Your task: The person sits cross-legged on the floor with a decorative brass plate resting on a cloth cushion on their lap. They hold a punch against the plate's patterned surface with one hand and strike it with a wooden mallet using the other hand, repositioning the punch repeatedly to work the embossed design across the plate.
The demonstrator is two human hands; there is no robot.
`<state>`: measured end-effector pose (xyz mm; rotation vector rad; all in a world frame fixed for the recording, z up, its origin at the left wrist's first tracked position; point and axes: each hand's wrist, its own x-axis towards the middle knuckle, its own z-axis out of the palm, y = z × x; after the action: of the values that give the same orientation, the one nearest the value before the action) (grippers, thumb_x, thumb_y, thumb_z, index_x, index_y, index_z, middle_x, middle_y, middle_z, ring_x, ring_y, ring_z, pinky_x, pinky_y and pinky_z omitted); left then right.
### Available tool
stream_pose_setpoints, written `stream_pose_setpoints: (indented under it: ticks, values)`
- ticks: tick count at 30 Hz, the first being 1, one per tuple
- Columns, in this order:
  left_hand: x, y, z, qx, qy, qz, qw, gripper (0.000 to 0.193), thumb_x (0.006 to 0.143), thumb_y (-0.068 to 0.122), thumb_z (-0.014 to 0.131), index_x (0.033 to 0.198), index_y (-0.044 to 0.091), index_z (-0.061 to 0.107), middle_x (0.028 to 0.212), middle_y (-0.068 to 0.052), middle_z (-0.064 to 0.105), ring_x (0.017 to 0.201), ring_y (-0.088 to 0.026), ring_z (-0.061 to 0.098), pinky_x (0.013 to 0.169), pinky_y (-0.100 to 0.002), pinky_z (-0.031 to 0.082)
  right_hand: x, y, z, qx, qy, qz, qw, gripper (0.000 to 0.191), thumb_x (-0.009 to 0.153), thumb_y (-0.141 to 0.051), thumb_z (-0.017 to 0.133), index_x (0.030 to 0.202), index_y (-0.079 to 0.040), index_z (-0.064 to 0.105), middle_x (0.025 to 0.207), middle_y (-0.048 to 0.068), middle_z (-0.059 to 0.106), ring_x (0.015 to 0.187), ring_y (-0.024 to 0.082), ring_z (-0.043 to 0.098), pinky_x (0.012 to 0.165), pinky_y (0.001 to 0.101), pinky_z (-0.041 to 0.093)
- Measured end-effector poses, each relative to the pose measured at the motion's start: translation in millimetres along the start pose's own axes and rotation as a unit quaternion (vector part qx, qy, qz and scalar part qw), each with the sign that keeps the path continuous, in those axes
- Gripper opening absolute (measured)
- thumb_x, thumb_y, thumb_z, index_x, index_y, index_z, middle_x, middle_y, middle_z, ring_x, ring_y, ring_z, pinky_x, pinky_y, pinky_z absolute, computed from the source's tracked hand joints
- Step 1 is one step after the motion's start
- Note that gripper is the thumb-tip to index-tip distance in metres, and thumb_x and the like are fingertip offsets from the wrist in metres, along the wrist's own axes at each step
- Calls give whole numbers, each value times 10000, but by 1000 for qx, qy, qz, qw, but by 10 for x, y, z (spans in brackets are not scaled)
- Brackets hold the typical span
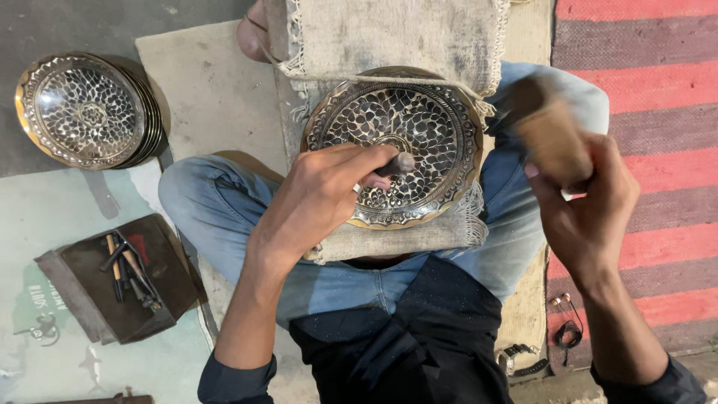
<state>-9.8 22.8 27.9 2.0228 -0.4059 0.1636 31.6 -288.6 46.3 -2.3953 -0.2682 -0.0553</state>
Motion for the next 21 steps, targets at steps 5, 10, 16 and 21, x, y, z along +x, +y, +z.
stream_pose_setpoints:
  ticks: [5, 10, 16, 21]
  values:
    - [-6, -12, 4, -15, -7, -3, 1000, 420, 841, -198, 564, 1213, -27, 659, 1099, -156, 769, 941, -202, 793, 814, -294, 660, 10, -106, 11, 133, 27, 30, 990, 353, 956, -23, 742, 1268, -29, 576, 1074, 28, 666, 982, 70, 648, 835, 228, 523]
    - [-19, -37, 10, -15, -7, -6, 1000, 439, 832, -198, 556, 1221, -25, 665, 1055, -147, 770, 939, -200, 795, 809, -299, 664, 104, -358, -1, -27, -3, -10, 1000, 375, 866, 46, 740, 1194, -80, 609, 1006, 58, 676, 906, 140, 652, 783, 285, 527]
    - [-20, -79, 29, -12, 1, 13, 1000, 467, 811, -209, 561, 1227, -26, 668, 1084, -163, 768, 947, -215, 792, 797, -300, 668, 123, -346, 3, -49, -12, -26, 998, 373, 814, 60, 748, 1146, -48, 615, 958, 86, 679, 871, 227, 672, 763, 344, 527]
    - [-19, -73, 30, 0, 4, 10, 1000, 445, 818, -199, 585, 1217, -26, 679, 1080, -165, 769, 943, -217, 791, 801, -312, 663, 55, -163, 16, -141, -13, -26, 990, 326, 884, 75, 756, 1164, -49, 646, 989, 115, 691, 867, 234, 673, 753, 341, 530]
